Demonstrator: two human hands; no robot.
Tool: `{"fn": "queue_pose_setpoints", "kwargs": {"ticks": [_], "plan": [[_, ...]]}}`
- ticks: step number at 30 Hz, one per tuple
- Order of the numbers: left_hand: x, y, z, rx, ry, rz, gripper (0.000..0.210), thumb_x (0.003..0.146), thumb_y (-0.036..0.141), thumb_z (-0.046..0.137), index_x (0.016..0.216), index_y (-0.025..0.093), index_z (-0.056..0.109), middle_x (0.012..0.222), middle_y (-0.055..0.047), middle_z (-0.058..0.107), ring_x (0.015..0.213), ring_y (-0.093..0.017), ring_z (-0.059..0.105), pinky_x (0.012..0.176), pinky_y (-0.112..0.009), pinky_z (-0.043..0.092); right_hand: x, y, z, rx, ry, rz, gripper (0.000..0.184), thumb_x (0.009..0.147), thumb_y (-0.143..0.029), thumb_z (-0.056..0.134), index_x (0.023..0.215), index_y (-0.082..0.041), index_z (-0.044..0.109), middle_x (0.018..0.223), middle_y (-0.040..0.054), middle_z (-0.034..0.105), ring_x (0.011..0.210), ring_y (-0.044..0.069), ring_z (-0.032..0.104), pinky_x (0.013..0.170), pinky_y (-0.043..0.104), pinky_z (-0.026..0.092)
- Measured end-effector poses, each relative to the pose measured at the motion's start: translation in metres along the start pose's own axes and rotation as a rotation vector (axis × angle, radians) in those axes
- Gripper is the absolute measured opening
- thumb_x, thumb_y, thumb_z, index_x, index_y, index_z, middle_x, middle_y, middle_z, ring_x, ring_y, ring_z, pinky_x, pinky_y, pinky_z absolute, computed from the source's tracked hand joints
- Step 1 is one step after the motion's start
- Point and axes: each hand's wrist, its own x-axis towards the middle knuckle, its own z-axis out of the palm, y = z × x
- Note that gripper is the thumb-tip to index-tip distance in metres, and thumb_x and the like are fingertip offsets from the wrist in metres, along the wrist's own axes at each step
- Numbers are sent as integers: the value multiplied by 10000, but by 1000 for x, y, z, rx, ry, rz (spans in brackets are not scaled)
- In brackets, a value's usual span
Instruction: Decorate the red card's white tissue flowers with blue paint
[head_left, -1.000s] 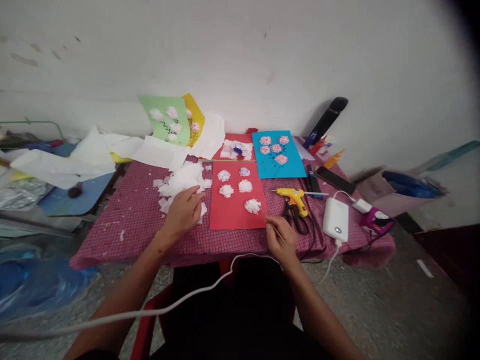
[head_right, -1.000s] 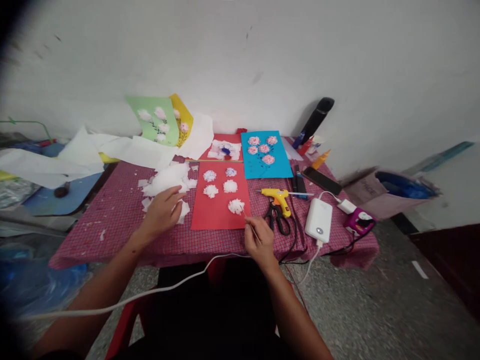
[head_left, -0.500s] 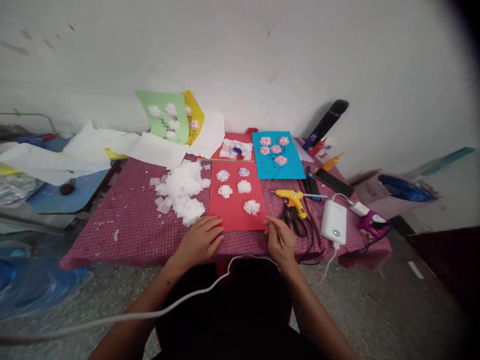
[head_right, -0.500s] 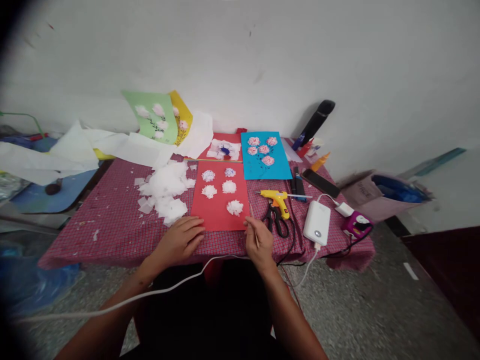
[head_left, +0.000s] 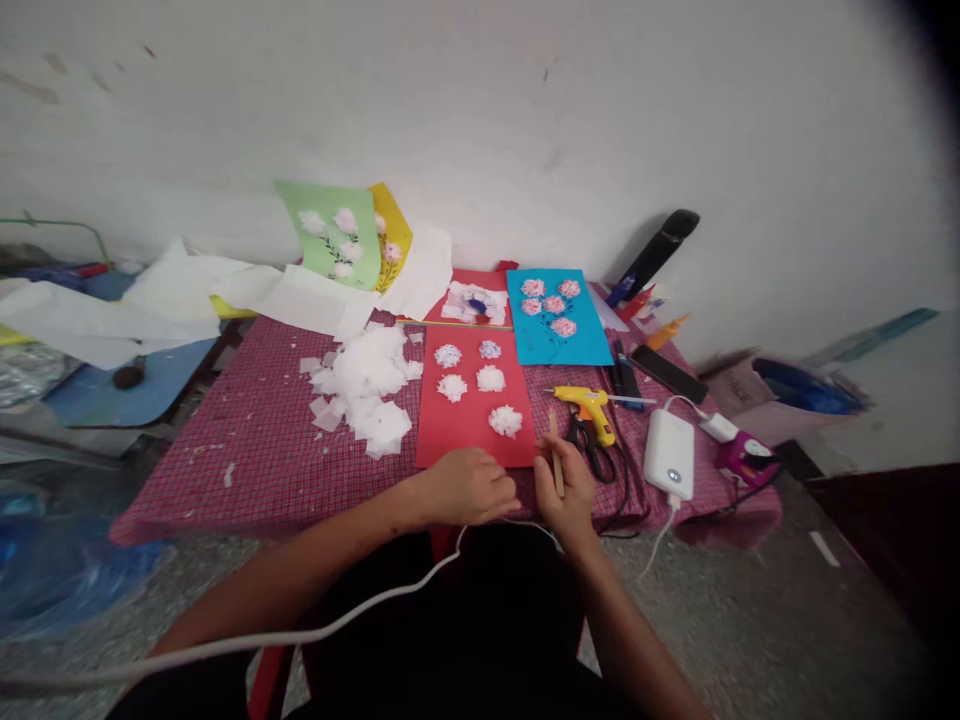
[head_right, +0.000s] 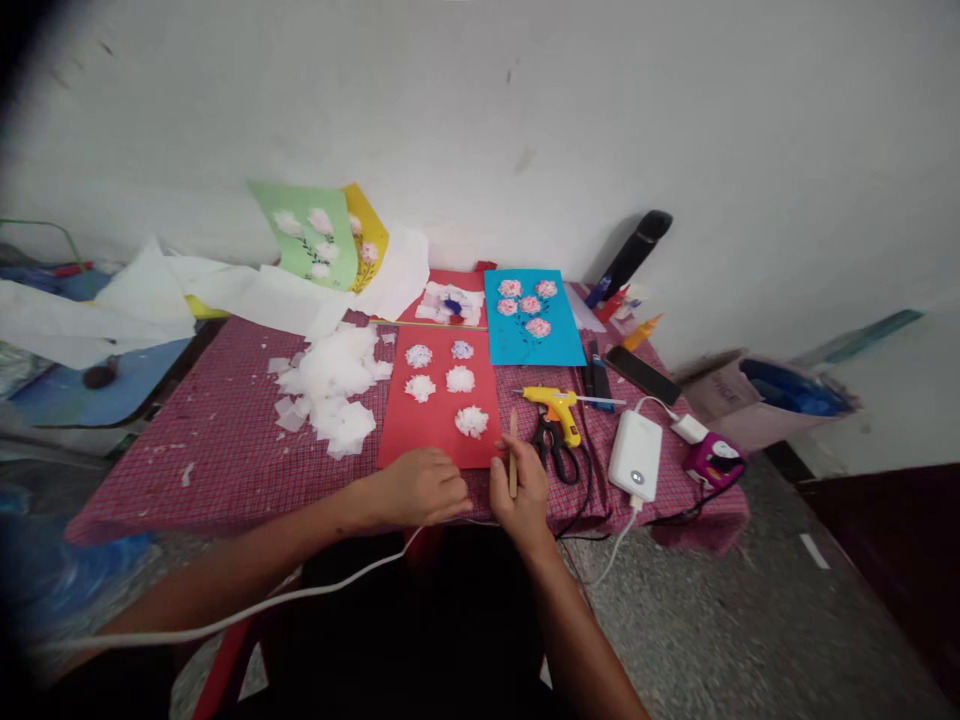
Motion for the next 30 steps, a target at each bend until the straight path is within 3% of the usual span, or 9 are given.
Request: {"fn": "queue_pose_setpoints", "kwargs": {"ticks": [6,11,16,20,24,26,30], "plan": [[20,-10,37,-82,-44,176,330,1047,372,549,784,195,639,667,-20,691,559,-163,615,540,-333,414,9,-8,-11,206,-26,215,457,1006,-364,571,1445,-239,550,1300,124,664,1012,246,688,914,432,586],[17,-13,42,-106,-39,214,324,1052,386,536,818,205,667,693,-12,697,616,-172,646,591,-339,455,46,-19,-16,180,-140,248,344,1038,-380,519,1318,-250,671,1130,85,742,841,205,702,790,378,594],[6,-12,42,-104,16,190,370,1055,404,510,786,206,670,634,-10,651,587,-157,607,566,-308,426,88,-36,18,114,-344,145,241,998,-341,573,1130,-243,749,968,54,773,822,209,709,731,342,579],[3,-9,49,-126,40,176,382,1035,412,531,750,199,670,601,-6,637,541,-155,589,532,-302,405,110,-44,45,142,-445,118,220,982,-330,596,1124,-233,733,852,26,744,696,171,654,648,307,541],[4,-9,49,-117,42,135,330,1022,384,553,769,204,667,630,3,654,534,-160,584,525,-327,397,125,-45,48,181,-538,73,495,887,-334,731,1366,-262,629,1149,63,757,863,191,697,699,314,572],[5,-11,47,-107,51,125,305,1020,373,553,787,206,657,678,-2,668,569,-160,593,543,-335,399,133,-41,45,135,-501,59,546,859,-296,744,1389,-270,615,1212,73,749,943,211,712,742,331,581],[6,-13,44,-109,73,121,297,1013,393,561,789,210,629,742,-20,657,640,-165,589,588,-356,398,162,-25,39,126,-241,98,234,956,-328,627,1159,-246,710,1013,53,782,830,191,725,752,337,574]]}}
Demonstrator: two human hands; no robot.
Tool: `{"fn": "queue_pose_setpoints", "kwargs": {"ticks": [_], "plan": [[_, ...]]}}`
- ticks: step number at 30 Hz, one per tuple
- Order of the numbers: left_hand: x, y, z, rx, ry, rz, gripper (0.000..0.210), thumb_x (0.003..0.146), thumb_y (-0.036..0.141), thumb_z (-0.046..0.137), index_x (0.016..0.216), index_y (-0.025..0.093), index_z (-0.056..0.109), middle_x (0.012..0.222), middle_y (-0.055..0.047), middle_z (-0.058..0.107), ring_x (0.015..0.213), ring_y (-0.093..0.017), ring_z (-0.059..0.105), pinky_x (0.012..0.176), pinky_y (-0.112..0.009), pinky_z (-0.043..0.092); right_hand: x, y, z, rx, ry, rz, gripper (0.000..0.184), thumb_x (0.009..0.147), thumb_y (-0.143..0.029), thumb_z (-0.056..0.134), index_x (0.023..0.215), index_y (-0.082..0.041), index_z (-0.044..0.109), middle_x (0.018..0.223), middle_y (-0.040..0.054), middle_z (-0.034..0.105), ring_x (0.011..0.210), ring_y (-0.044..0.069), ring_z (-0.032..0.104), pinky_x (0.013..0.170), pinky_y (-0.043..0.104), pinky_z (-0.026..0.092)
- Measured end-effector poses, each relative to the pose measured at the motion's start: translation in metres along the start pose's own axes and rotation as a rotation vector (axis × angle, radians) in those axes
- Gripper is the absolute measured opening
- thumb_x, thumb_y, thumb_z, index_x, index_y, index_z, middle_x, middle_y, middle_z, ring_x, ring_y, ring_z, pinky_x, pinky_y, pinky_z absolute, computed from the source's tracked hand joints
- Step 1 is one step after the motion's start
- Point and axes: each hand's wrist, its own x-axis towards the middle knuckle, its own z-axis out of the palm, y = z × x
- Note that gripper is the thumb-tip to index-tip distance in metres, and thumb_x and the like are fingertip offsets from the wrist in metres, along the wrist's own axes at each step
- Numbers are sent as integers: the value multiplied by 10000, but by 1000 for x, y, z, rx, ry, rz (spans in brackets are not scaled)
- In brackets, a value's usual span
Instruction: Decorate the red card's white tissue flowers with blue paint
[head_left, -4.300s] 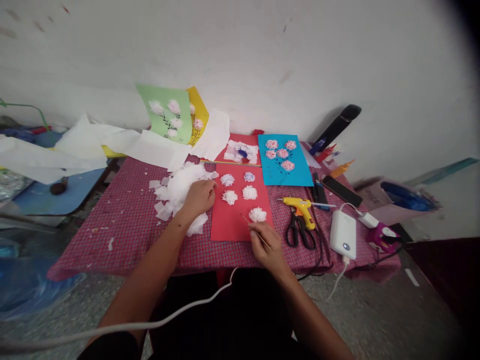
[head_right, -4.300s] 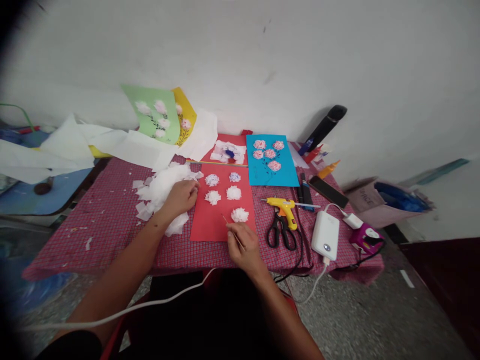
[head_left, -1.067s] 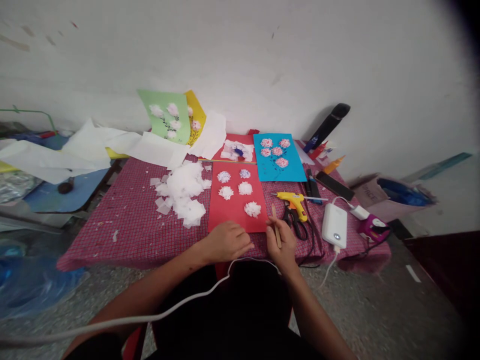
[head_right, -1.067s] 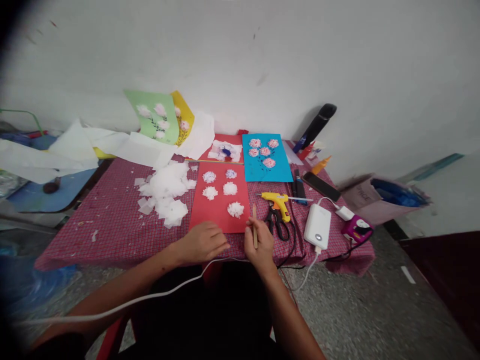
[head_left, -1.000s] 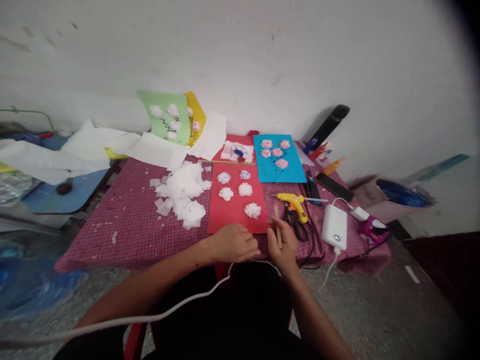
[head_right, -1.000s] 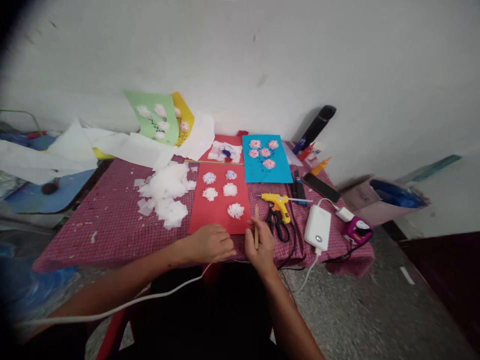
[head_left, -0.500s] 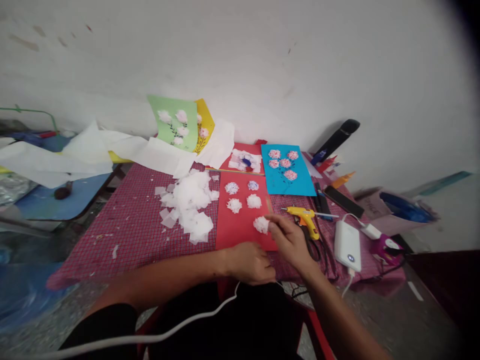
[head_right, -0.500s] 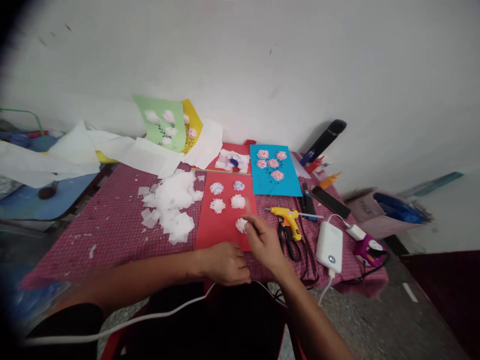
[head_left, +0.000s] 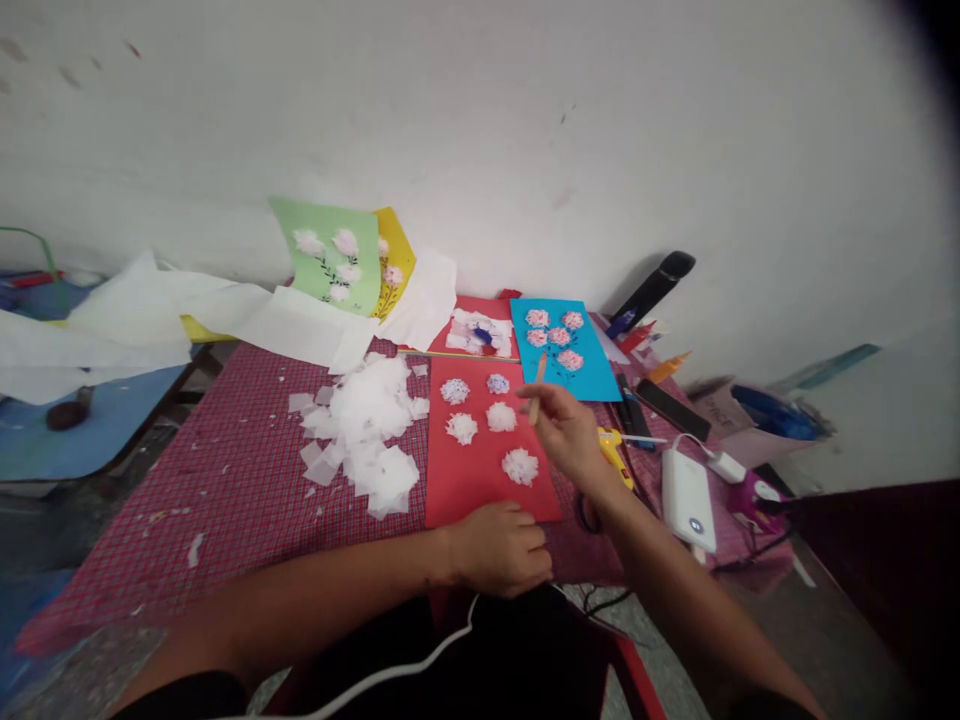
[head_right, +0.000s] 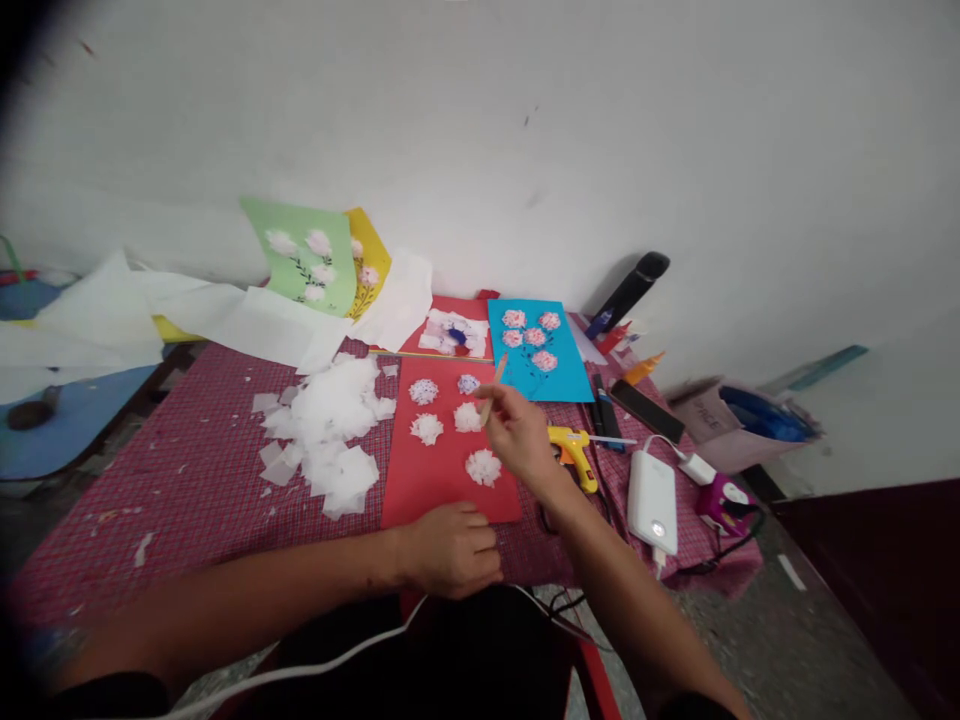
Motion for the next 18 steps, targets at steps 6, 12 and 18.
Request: {"fn": "queue_pose_setpoints", "kwargs": {"ticks": [6,12,18], "plan": [[1,-1,5,0,20,-2,307,1013,388,555,765,211,590,730,-20,613,647,-167,557,588,-360,360,89,35,-11,138,229,82,342,961,-519,597,953,-206,736,790,29,714,548,127,576,505,265,468],[1,-1,10,-21,11,1,264,967,339,603,740,208,576,705,-15,605,617,-170,549,556,-354,332,152,83,16,82,92,196,321,887,-497,604,898,-200,724,891,56,751,624,145,640,496,248,466],[3,-2,3,-59,-60,7,216,929,310,641,748,200,596,715,-23,628,609,-172,554,541,-347,338,160,92,32,65,46,206,286,860,-456,652,908,-184,723,814,34,738,609,125,626,532,230,469]]}}
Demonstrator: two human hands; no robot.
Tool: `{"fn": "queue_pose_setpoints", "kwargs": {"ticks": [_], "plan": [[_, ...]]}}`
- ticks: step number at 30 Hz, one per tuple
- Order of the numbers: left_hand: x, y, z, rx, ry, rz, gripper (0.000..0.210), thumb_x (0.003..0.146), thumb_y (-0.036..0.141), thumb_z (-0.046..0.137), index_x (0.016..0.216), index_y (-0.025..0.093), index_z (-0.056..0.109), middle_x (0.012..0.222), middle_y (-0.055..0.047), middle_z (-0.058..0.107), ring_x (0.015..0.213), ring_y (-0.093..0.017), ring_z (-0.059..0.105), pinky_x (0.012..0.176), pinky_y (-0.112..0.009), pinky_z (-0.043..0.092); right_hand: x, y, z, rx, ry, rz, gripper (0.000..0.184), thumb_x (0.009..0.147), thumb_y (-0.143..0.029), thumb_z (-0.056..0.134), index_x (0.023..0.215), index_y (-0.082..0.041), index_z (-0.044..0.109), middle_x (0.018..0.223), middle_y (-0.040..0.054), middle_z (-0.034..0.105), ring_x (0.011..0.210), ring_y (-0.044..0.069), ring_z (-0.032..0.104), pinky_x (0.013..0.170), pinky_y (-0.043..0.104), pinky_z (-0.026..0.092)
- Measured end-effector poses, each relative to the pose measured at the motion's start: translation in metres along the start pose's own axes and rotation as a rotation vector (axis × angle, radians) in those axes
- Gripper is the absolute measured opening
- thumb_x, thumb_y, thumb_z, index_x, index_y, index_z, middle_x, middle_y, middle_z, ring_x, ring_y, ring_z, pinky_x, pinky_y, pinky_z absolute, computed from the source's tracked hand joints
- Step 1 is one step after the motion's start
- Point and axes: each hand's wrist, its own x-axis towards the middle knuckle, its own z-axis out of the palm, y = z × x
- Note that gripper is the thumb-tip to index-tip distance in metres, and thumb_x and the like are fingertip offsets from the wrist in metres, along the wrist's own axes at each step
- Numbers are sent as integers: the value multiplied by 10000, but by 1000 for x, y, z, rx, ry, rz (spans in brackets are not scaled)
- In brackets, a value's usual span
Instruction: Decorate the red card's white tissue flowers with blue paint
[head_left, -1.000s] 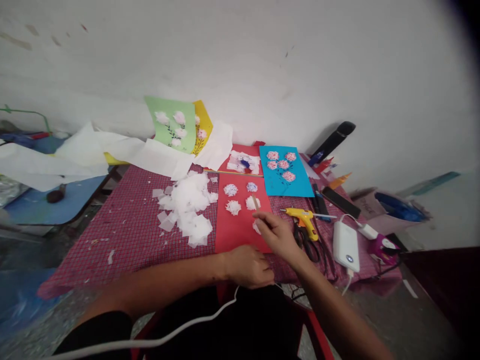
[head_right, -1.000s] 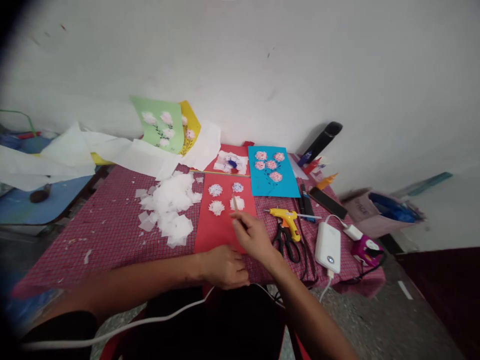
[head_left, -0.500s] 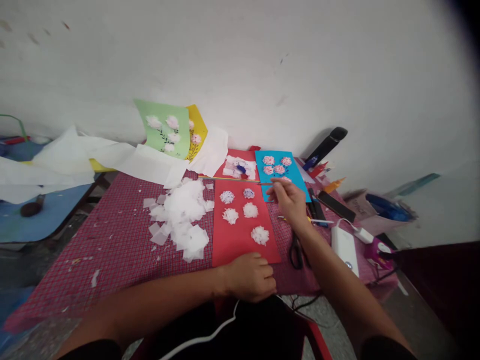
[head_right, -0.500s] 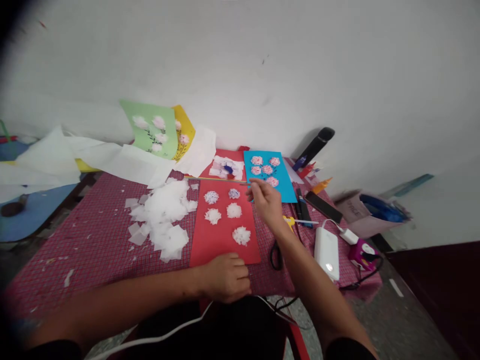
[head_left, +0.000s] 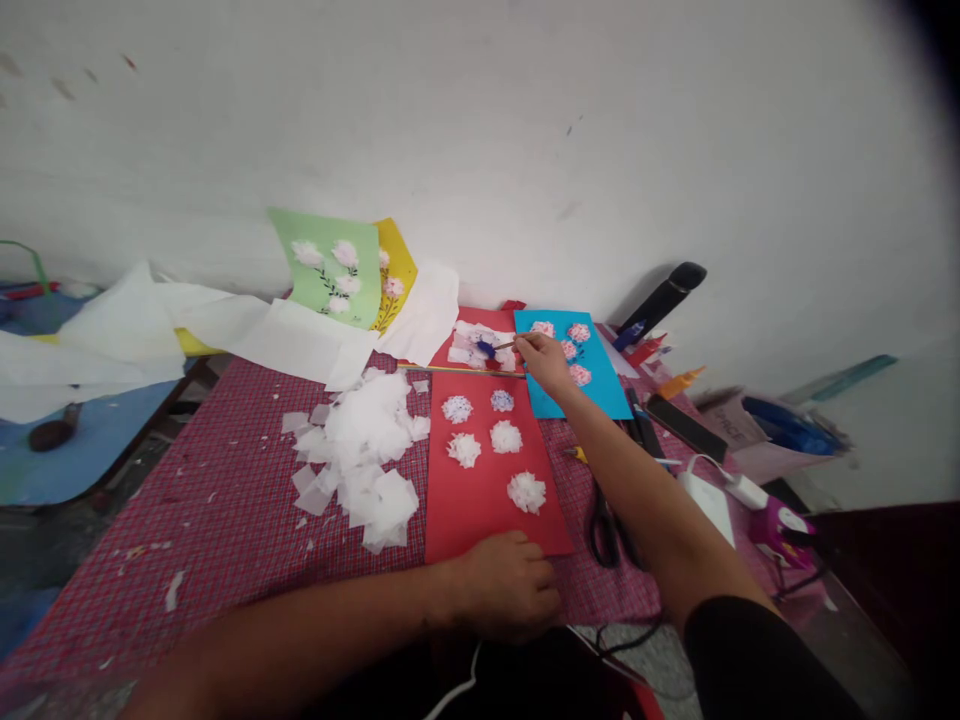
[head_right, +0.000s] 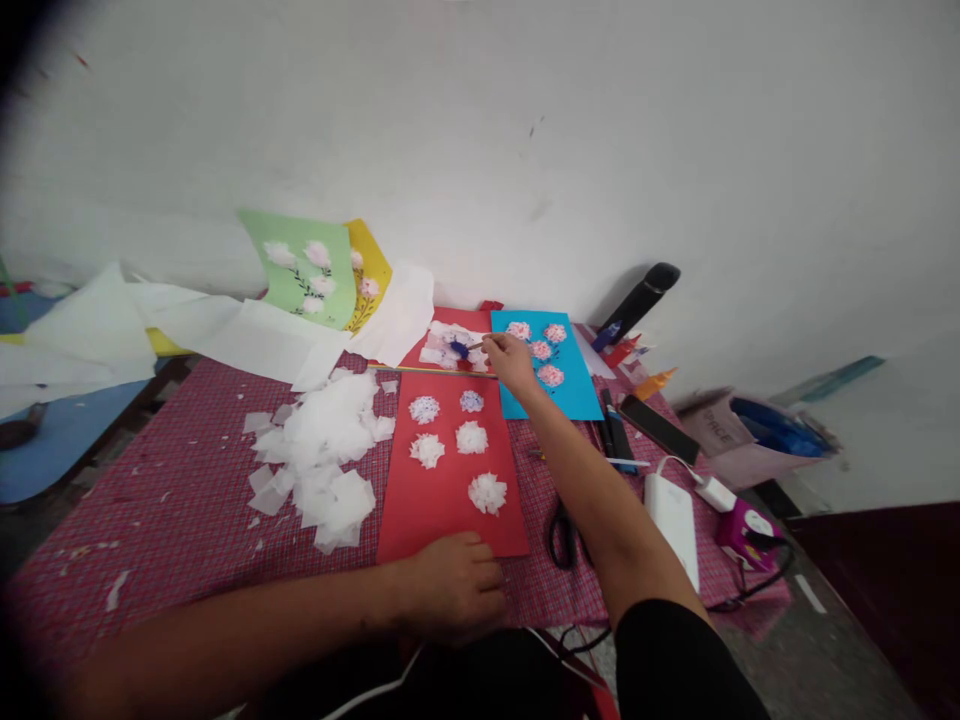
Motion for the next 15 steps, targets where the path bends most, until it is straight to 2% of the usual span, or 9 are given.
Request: {"fn": "queue_pose_setpoints", "kwargs": {"ticks": [6,15], "plan": [[0,0,-1,-3,-23,-11,212,922,301,647,742,200,599,712,-33,634,613,-174,566,544,-339,344,1,-1,0,-1,-7,17,232,866,-399,665,847,-176,723,754,26,727,568,109,600,509,217,424],[-2,0,1,-13,27,-14,213,929,305,630,747,206,580,729,-6,621,626,-173,554,549,-344,332,2,-2,4,59,-1,-4,230,877,-391,648,863,-173,717,796,30,741,576,107,618,508,209,449]]}}
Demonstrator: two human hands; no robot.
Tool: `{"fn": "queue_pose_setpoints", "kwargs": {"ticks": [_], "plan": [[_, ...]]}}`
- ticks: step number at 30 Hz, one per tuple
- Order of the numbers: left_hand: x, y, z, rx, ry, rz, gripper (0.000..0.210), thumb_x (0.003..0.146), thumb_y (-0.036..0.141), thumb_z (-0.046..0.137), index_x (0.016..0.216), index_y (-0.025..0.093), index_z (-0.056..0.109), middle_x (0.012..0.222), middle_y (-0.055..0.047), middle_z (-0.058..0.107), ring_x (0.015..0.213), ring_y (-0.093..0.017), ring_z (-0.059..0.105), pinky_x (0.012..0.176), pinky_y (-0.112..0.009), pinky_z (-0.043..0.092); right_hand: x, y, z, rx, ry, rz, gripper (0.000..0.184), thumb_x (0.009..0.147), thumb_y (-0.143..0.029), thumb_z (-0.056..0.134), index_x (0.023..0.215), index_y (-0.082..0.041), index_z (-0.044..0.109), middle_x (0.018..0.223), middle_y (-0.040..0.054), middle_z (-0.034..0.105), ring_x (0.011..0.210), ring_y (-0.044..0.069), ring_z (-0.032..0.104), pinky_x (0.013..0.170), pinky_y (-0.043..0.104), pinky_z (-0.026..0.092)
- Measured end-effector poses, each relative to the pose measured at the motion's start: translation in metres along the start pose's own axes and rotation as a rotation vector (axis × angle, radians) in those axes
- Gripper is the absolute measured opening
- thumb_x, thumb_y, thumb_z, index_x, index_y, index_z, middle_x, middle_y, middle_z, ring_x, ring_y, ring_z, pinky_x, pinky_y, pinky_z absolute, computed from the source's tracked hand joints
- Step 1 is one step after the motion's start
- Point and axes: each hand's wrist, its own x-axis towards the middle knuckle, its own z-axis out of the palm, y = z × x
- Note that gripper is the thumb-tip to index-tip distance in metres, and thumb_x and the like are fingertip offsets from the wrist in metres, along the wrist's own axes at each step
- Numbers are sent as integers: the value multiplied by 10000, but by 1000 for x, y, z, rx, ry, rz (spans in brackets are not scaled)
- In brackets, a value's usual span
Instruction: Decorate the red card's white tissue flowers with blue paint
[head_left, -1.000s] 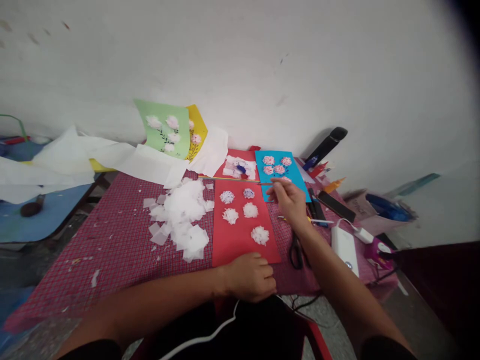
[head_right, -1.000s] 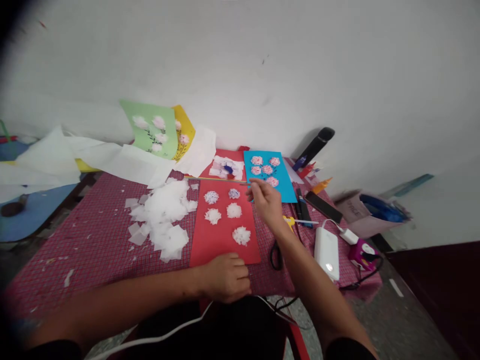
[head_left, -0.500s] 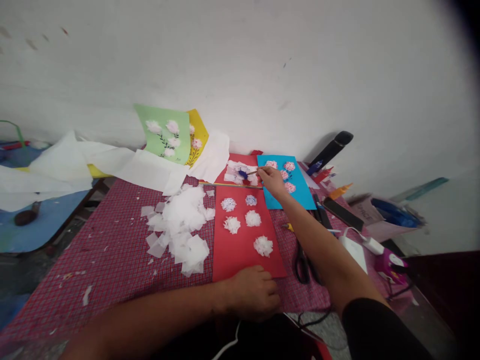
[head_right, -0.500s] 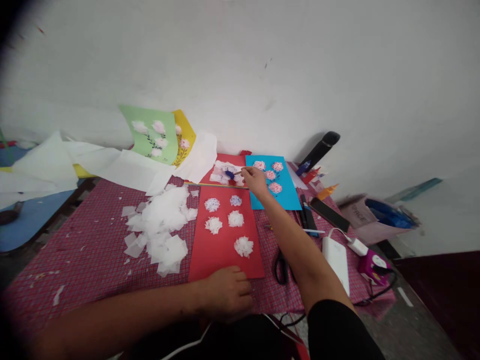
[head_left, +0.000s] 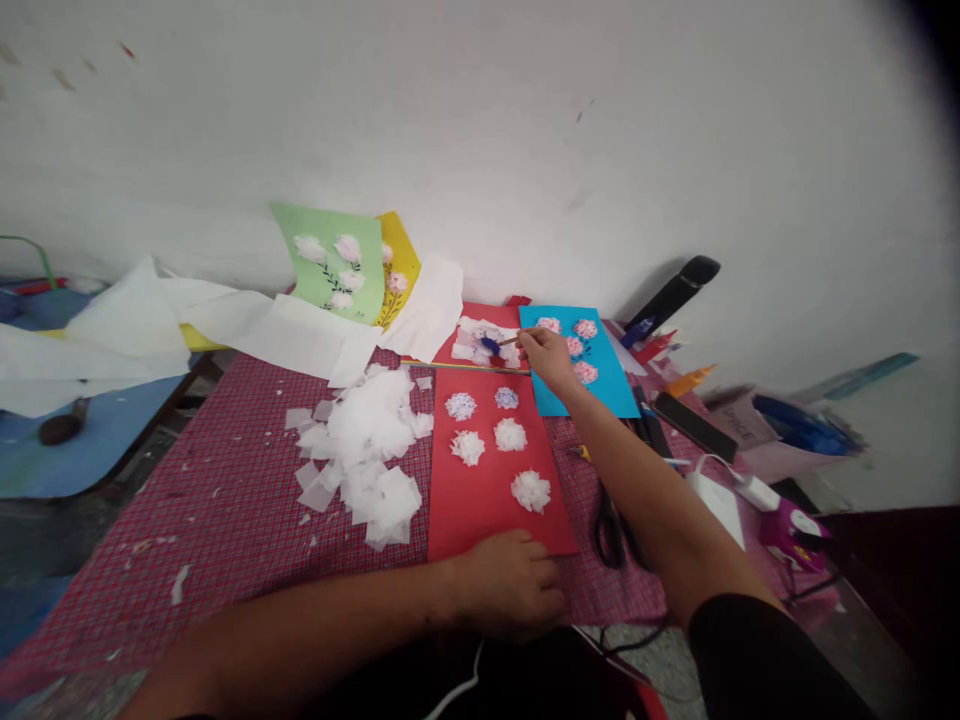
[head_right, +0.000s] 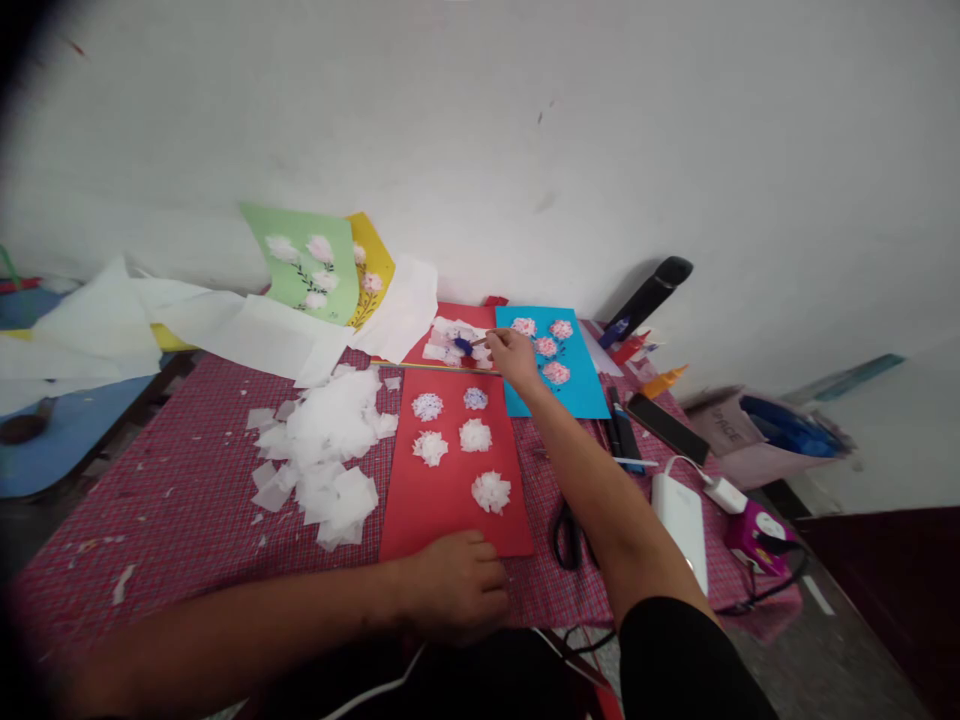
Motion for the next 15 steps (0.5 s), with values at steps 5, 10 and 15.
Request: {"fn": "queue_pose_setpoints", "kwargs": {"ticks": [5,10,15], "plan": [[0,0,-1,6,-11,-2,211,917,307,642,742,205,586,716,-6,615,623,-173,554,556,-345,341,1,3,-1,158,116,83,211,849,-391,662,848,-180,678,779,15,716,539,94,606,455,202,429],[1,0,0,-3,-10,2,227,929,309,634,732,200,598,717,-27,627,632,-177,562,558,-347,343,1,5,-4,337,219,223,172,837,-360,685,829,-208,605,717,-4,703,493,93,582,419,203,422],[1,0,-1,3,-29,3,225,933,308,635,738,199,604,723,-35,630,630,-178,560,554,-346,345,0,4,-6,373,212,281,184,836,-346,692,790,-222,565,634,-21,668,467,99,566,410,205,423]]}}
